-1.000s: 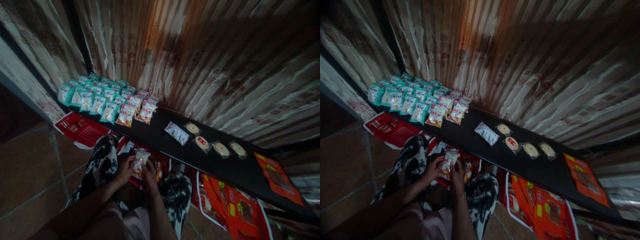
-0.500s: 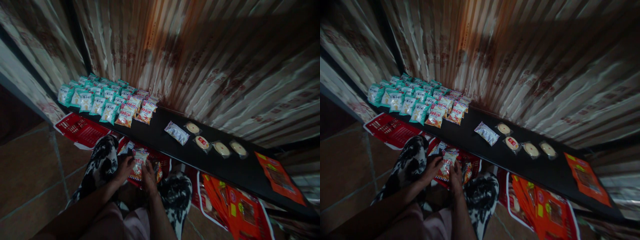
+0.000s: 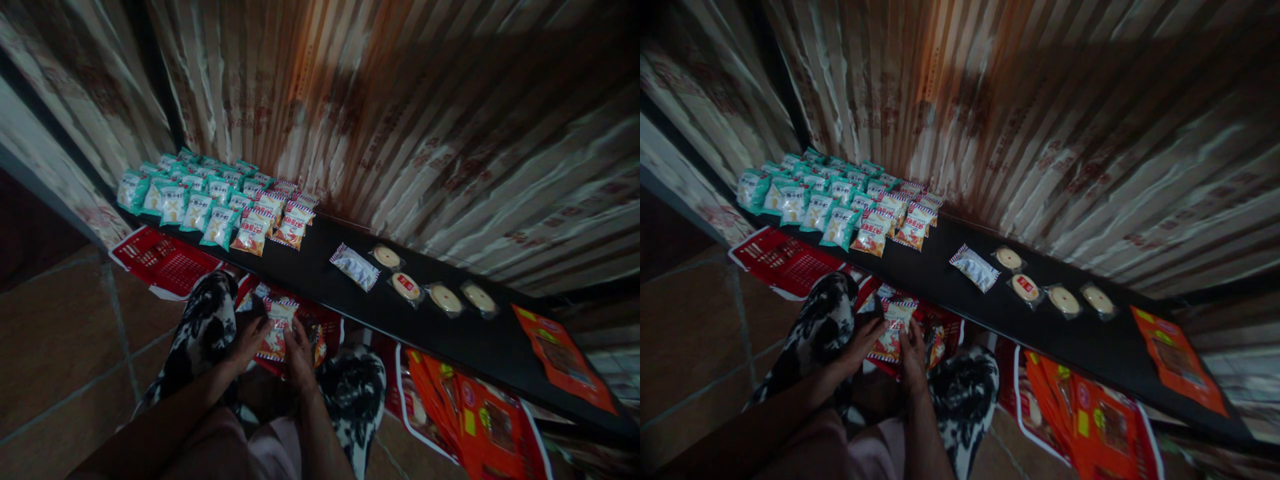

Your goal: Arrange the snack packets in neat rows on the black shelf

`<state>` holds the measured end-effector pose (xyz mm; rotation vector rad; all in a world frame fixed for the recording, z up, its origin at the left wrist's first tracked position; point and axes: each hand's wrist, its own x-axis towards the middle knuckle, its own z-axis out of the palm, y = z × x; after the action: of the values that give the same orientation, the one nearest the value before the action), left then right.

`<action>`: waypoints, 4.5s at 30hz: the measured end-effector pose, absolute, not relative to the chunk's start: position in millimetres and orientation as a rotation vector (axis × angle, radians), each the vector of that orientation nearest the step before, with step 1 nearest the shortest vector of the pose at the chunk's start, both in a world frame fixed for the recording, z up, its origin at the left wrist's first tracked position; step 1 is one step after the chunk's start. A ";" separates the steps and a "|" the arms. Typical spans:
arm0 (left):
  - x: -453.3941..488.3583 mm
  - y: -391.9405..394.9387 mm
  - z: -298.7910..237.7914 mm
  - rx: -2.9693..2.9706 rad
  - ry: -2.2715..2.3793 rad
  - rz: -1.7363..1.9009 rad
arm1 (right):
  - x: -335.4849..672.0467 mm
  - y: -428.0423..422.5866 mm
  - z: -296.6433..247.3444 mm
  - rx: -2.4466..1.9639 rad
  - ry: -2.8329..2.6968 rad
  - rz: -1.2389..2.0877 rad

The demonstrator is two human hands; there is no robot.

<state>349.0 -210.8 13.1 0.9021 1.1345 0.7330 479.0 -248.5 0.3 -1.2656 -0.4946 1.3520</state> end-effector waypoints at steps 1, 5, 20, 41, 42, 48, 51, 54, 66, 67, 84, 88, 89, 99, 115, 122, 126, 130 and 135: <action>349.1 -211.0 13.6 0.919 1.151 0.732 | 478.8 -248.6 1.8 -1.258 -0.504 1.356; 348.6 -211.1 13.7 0.978 1.224 0.756 | 477.4 -248.8 8.3 -1.277 -0.576 1.362; 347.4 -208.9 19.7 1.143 1.377 0.762 | 477.5 -248.9 15.2 -1.246 -0.559 1.390; 347.4 -205.7 12.2 1.046 1.517 0.731 | 476.0 -248.5 27.4 -1.240 -0.516 1.435; 346.9 -205.1 12.1 1.048 1.515 0.736 | 475.9 -248.9 28.5 -1.236 -0.538 1.447; 344.3 -201.3 14.6 1.031 1.460 0.750 | 476.0 -250.4 31.8 -1.244 -0.649 1.499; 343.5 -200.8 16.4 1.036 1.463 0.779 | 476.2 -250.8 29.0 -1.226 -0.634 1.513; 343.0 -200.8 19.4 1.072 1.458 0.813 | 476.4 -251.2 22.5 -1.138 -0.595 1.525; 340.2 -201.7 36.3 0.914 1.267 0.859 | 480.5 -251.4 14.2 -1.093 -0.570 1.502; 338.5 -202.0 41.1 0.887 1.205 0.834 | 481.4 -251.2 13.7 -1.099 -0.568 1.491; 332.6 -201.9 41.4 0.803 0.913 0.768 | 482.2 -251.2 23.2 -1.136 -0.604 1.445; 331.6 -203.3 43.1 0.797 0.930 0.788 | 480.7 -251.4 25.1 -1.147 -0.597 1.445; 331.6 -203.5 43.4 0.807 0.941 0.791 | 480.4 -251.4 25.2 -1.142 -0.590 1.451; 336.0 -203.7 40.8 0.861 0.978 0.820 | 482.4 -252.3 31.8 -1.136 -0.493 1.484; 333.8 -204.3 34.1 0.909 1.079 0.840 | 477.8 -252.8 28.6 -1.094 -0.450 1.525; 335.9 -205.2 30.1 0.931 1.130 0.851 | 479.0 -252.8 29.8 -1.063 -0.420 1.533; 335.9 -205.0 25.5 0.976 1.103 0.890 | 479.2 -252.7 29.3 -1.075 -0.431 1.541; 335.6 -204.6 20.0 1.008 1.140 0.898 | 479.1 -253.1 31.2 -1.090 -0.447 1.536; 336.0 -204.9 24.3 1.127 1.279 0.954 | 478.1 -253.0 35.2 -1.094 -0.435 1.555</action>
<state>336.0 -204.9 24.3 1.1266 1.2789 0.9540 478.1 -253.0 35.2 -1.0944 -0.4346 1.5547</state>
